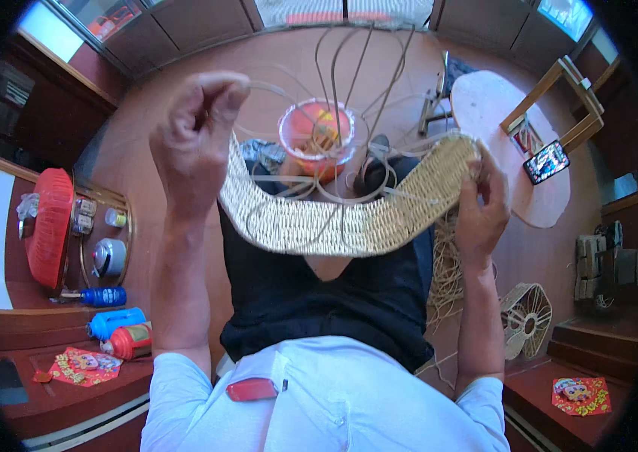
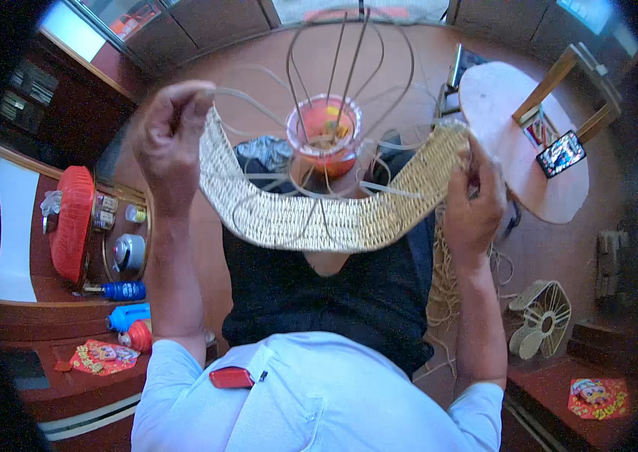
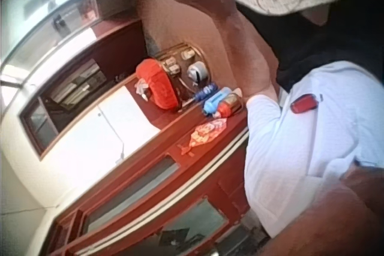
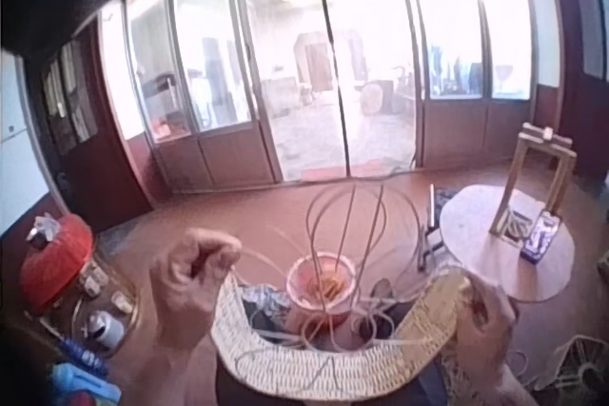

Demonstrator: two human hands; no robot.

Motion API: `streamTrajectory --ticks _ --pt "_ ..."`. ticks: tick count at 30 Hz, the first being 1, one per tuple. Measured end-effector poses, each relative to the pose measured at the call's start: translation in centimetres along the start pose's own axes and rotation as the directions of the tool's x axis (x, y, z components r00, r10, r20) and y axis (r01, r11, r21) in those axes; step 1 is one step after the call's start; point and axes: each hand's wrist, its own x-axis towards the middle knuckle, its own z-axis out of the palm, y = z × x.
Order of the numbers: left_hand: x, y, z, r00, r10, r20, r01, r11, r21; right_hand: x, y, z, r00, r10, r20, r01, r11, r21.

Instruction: Weaving and shaping a straw/wicker structural component with cord.

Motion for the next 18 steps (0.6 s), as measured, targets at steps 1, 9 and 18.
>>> streamTrajectory --ticks 1,9,18 --pt "-0.4 0.0 0.0 1.0 0.022 -0.016 -0.022 1.0 -0.007 0.0 0.1 0.1 1.0 -0.022 -0.018 0.022 1.0 0.004" --pt "-3.3 -5.5 -1.0 0.988 -0.15 -0.025 0.149 0.988 -0.028 0.4 -1.9 1.4 0.98 -0.157 0.118 0.164 0.985 -0.052" --pt "-5.8 -9.6 -2.9 0.932 -0.352 0.09 0.363 0.913 -0.186 1.6 -3.3 3.5 0.955 -0.179 0.237 0.186 0.983 -0.005"
